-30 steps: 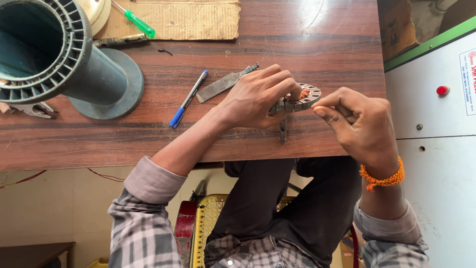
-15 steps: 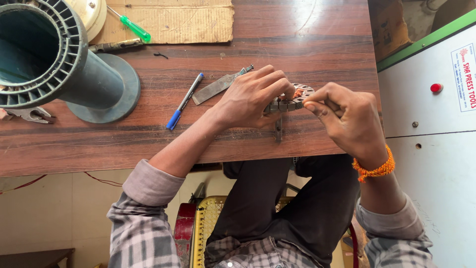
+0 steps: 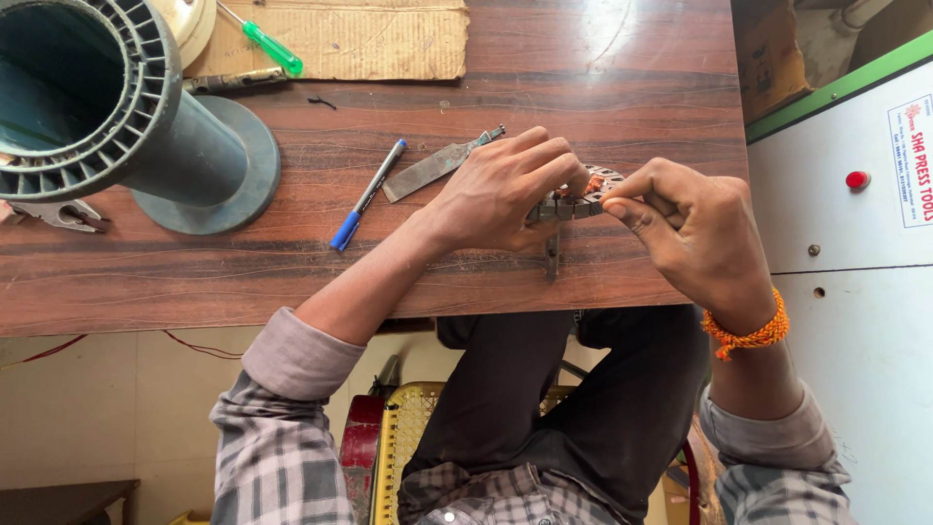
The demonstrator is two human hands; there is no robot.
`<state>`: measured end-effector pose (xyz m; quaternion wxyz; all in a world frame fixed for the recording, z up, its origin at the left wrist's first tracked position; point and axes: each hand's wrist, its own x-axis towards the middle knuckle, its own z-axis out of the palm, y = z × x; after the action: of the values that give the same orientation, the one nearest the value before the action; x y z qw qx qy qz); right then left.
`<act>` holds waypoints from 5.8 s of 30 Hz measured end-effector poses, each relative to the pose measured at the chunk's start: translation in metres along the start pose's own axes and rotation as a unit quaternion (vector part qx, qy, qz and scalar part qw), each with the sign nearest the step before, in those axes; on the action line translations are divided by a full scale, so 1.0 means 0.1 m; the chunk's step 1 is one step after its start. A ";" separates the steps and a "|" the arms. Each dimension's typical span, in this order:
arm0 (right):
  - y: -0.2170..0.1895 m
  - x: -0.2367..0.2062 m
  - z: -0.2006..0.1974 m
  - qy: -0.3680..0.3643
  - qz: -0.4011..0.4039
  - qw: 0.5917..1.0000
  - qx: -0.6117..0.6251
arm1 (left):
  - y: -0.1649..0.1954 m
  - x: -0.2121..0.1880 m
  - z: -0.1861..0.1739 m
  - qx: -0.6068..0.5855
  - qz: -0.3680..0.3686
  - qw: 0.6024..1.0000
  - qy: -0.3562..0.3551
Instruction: The person sits at a workbench and winds copper wire by hand into the slots of a motor armature clamped in a small stand, pressing each turn into place with their fingers and working around the slots one after another.
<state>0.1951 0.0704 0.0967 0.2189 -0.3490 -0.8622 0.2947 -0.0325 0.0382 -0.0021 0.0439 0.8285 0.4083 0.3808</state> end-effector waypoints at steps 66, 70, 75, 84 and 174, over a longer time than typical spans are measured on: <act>0.42 0.78 0.20 -0.090 -0.003 0.996 -0.004 | -0.09 0.00 0.17 -0.354 -0.336 0.871 0.059; 0.45 0.79 0.26 -0.091 0.010 0.995 -0.048 | -0.11 0.03 0.10 -0.299 -0.397 0.868 0.012; 0.39 0.80 0.28 -0.071 -0.014 0.997 -0.029 | -0.14 0.07 0.08 -0.318 -0.418 0.851 -0.002; 0.24 0.78 0.29 -0.030 -0.038 0.995 -0.092 | -0.13 0.05 0.04 -0.444 -0.399 0.801 0.049; 0.64 -0.46 0.33 0.074 -0.061 0.995 0.016 | -0.08 -0.02 -0.17 -0.005 -0.065 0.995 -0.070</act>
<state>0.2368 0.0626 0.0224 0.3052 -0.3132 -0.8583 0.2685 -0.0495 0.0381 0.0054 0.1016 0.8243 0.4556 0.3203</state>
